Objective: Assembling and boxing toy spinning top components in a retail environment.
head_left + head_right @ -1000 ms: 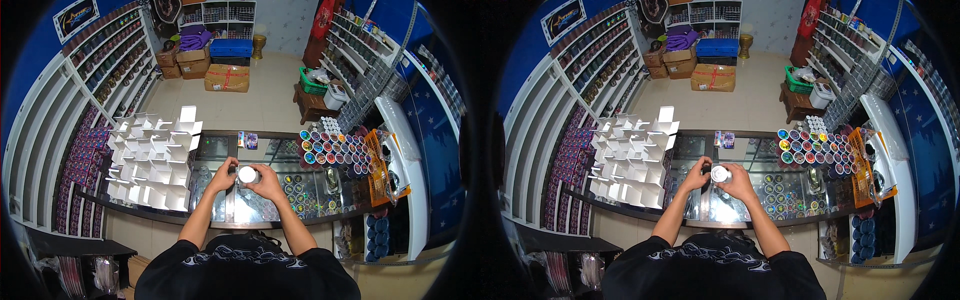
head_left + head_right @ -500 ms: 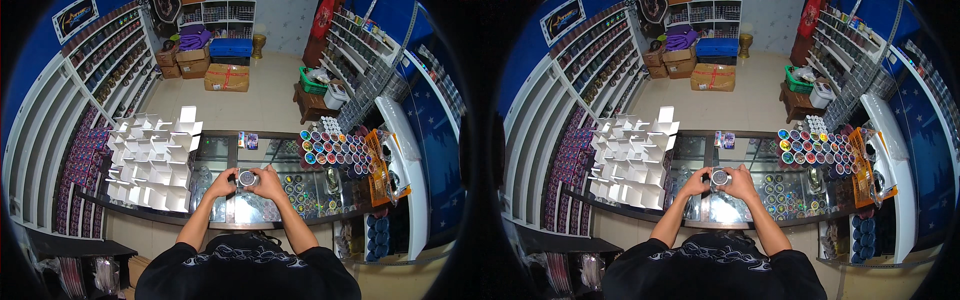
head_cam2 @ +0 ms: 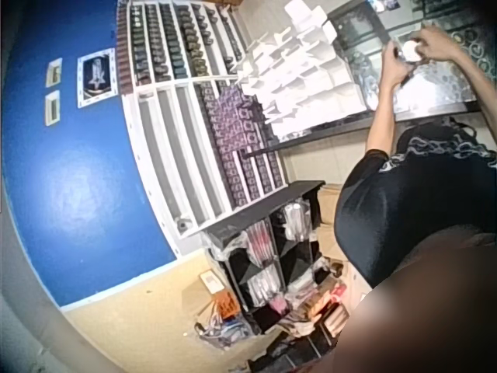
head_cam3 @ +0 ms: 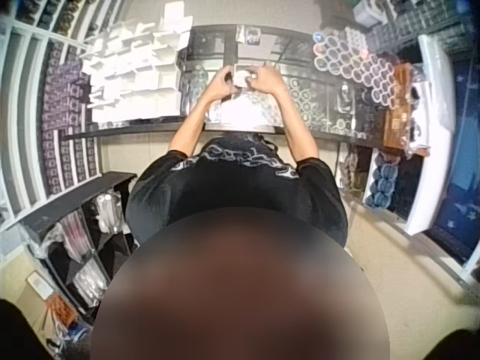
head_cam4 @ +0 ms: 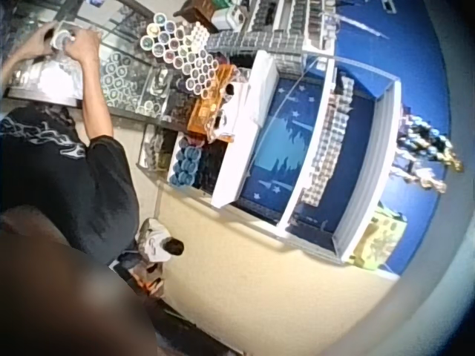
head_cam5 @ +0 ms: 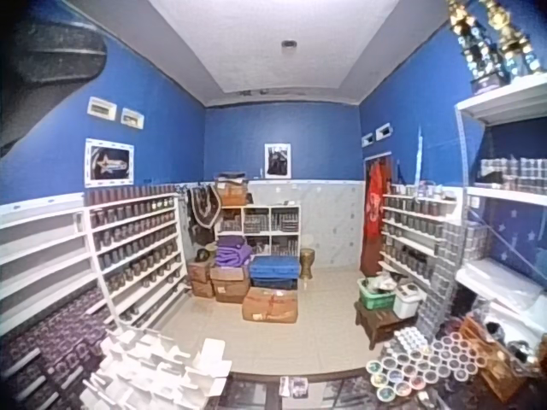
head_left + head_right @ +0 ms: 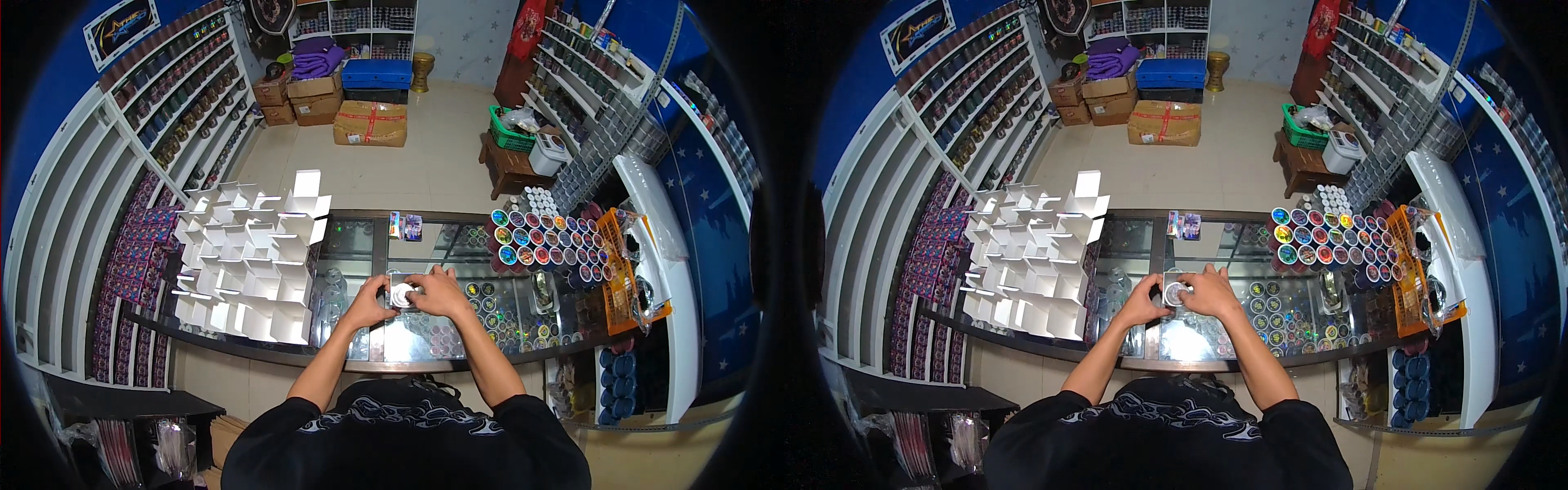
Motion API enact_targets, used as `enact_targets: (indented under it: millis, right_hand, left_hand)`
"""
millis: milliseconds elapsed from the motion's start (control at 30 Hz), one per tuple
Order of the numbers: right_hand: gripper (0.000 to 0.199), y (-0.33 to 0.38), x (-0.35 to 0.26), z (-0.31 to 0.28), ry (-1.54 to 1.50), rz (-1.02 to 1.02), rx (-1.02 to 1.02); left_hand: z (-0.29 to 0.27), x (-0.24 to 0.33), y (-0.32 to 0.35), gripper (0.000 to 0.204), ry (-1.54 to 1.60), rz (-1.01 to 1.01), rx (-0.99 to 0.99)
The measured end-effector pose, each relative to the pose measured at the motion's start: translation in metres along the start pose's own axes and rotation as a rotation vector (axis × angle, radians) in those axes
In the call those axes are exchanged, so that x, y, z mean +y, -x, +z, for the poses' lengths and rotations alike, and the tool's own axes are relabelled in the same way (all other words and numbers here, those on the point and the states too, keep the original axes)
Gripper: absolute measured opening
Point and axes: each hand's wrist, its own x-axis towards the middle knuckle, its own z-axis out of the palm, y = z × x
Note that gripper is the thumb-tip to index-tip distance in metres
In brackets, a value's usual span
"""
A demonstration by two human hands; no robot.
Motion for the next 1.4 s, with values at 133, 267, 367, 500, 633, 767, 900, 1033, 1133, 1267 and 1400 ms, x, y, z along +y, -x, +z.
enact_targets:
  millis: [133,267,367,500,633,767,900,1033,1133,1267,1400]
  right_hand:
    - [0.046,-0.009,-0.008,-0.004,0.231,0.011,-0.120]
    - [0.050,-0.015,-0.013,-0.011,0.328,0.013,-0.215]
    - [0.046,-0.012,-0.030,-0.026,0.341,-0.011,-0.154]
    - [0.047,-0.017,-0.026,-0.029,0.254,-0.142,-0.041]
    - [0.043,-0.024,-0.025,-0.029,0.284,-0.277,-0.085]
    - [0.023,-0.033,-0.022,-0.022,0.496,-0.314,-0.183]
    - [0.014,-0.035,-0.023,-0.019,0.511,-0.383,-0.179]
    - [0.012,-0.040,-0.019,-0.008,0.537,-0.400,-0.190]
    - [0.011,-0.041,-0.017,-0.008,0.564,-0.422,-0.192]
    - [0.011,-0.041,-0.019,-0.014,0.563,-0.450,-0.212]
    - [0.014,-0.036,-0.018,-0.016,0.518,-0.448,-0.176]
  left_hand:
    - [0.001,0.001,0.000,0.054,-0.006,0.034,0.021]
    - [0.003,-0.003,-0.001,0.055,-0.013,0.089,0.046]
    - [0.001,-0.003,0.000,0.055,-0.016,0.085,0.054]
    - [-0.002,0.000,-0.001,0.053,0.028,0.000,-0.009]
    - [-0.001,-0.005,-0.002,0.053,0.025,0.020,-0.013]
    - [0.000,-0.003,-0.003,0.053,0.048,0.001,-0.027]
    - [0.000,-0.004,-0.002,0.052,0.070,0.041,-0.008]
    - [0.001,-0.003,-0.001,0.051,0.140,0.078,0.003]
    - [0.000,-0.001,-0.001,0.052,0.108,0.086,-0.008]
    - [0.000,-0.001,-0.001,0.051,0.139,0.057,-0.009]
    - [-0.001,0.004,-0.002,0.052,0.117,0.027,-0.013]
